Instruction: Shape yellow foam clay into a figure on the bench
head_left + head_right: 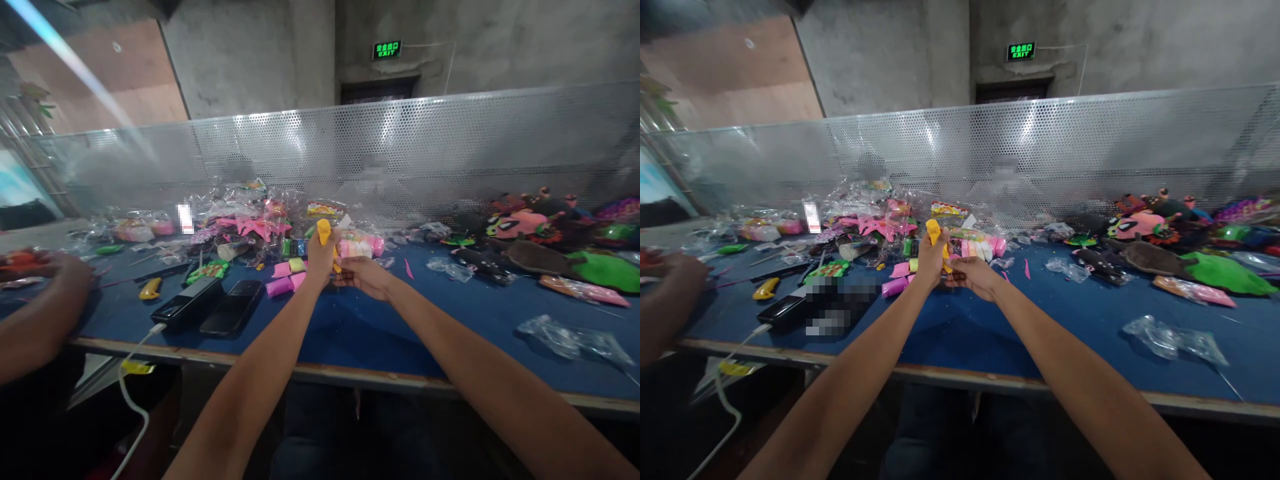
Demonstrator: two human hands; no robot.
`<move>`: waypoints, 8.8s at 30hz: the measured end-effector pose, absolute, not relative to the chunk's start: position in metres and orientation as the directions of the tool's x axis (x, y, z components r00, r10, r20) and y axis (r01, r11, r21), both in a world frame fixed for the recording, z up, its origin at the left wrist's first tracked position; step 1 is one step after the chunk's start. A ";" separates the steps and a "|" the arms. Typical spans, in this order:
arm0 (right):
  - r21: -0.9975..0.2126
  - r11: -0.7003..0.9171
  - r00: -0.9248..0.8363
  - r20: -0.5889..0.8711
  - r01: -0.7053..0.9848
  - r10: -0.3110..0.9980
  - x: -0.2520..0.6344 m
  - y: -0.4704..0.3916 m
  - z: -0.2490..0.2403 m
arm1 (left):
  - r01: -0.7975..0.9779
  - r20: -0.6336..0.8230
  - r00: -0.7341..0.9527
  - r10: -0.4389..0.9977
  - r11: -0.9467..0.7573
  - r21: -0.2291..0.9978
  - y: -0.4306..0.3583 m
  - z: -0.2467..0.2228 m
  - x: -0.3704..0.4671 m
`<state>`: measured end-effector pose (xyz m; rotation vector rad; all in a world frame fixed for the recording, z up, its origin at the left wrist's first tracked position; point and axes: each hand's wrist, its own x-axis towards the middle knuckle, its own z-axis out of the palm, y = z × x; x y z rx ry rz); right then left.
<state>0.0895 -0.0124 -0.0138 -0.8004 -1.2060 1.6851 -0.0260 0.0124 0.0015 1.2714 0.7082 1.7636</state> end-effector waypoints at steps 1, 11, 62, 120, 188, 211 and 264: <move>-0.944 -0.154 -0.401 -0.024 -0.293 0.916 0.090 -0.013 -0.013 | -0.314 0.468 -0.140 0.873 -0.487 0.815 0.012 0.002 -0.026; -0.934 -0.135 -0.416 0.016 -0.330 0.909 0.089 -0.011 -0.015 | -0.395 0.466 -0.164 0.869 -0.491 0.776 0.014 0.004 -0.025; -0.705 0.559 -0.311 0.465 0.436 0.829 0.094 -0.005 -0.012 | -0.330 0.570 -0.160 0.806 -0.588 0.738 0.022 0.005 -0.034; -0.059 0.329 -0.280 0.400 0.942 0.873 0.095 -0.018 0.006 | -0.258 0.478 -0.275 0.834 -0.543 0.799 0.021 0.004 -0.027; -0.387 0.532 -0.217 0.617 0.753 0.756 0.104 0.000 -0.009 | -0.433 0.318 -0.420 0.850 -0.496 0.753 0.026 0.005 -0.037; -0.323 0.595 -0.174 0.759 0.736 0.628 0.121 0.006 -0.003 | -0.554 0.337 -0.191 0.922 -0.385 0.739 0.022 0.007 -0.035; -0.257 0.540 -0.239 0.689 0.802 0.684 0.130 0.013 -0.001 | -0.540 0.364 -0.099 0.926 -0.357 0.762 0.023 0.007 -0.039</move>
